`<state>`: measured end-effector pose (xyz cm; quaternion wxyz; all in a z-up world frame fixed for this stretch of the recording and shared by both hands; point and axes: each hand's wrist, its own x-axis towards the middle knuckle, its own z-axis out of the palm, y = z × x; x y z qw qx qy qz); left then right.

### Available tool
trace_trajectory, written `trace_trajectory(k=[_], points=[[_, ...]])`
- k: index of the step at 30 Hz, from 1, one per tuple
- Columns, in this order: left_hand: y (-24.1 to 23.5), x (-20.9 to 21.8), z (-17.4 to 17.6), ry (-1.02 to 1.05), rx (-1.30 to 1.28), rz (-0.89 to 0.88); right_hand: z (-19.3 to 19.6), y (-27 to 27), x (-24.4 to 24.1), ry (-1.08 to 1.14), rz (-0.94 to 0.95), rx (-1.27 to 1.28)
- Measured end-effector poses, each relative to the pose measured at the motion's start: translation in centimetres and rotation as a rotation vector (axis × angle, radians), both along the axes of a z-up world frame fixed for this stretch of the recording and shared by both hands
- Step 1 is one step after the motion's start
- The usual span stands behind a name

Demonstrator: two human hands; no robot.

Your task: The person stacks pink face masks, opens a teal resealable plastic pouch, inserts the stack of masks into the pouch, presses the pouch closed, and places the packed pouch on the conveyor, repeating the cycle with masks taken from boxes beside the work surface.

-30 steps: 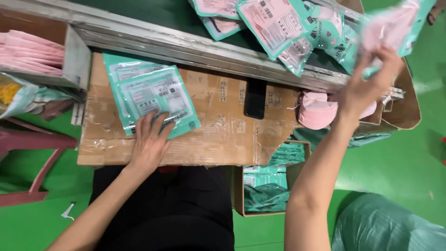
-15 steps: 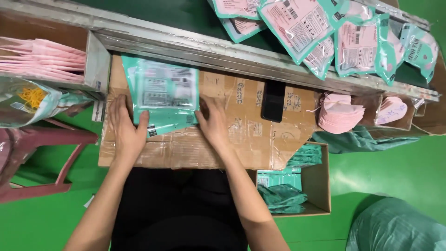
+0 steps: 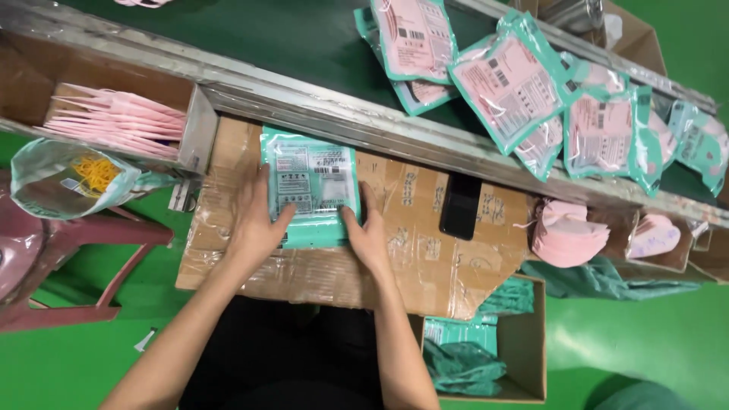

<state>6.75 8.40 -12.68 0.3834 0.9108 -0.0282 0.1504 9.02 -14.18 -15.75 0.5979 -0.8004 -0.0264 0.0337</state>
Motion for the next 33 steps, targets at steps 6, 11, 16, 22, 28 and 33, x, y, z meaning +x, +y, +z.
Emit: trace_trajectory(k=[6,11,16,22,28,33], points=[[1.2,4.9,10.5,-0.321,0.044,-0.018,1.1,-2.3,0.6,0.169,-0.034,0.396],[2.3,8.8,13.0,-0.455,0.192,0.025,0.6,-4.1,0.8,0.317,-0.078,0.759],[1.7,10.5,12.0,-0.374,0.265,0.019,-1.3,-4.9,0.3,0.253,0.006,1.048],[0.7,11.3,9.8,-0.395,0.222,-0.036,-1.6,-5.1,0.3,0.254,0.017,1.103],[-0.3,12.1,12.0,-0.549,0.287,-0.025,-1.6,-5.2,0.2,0.238,0.044,1.152],[-0.6,13.2,11.0,-0.336,0.195,-0.090,-1.3,-5.0,0.2,0.241,0.048,1.159]])
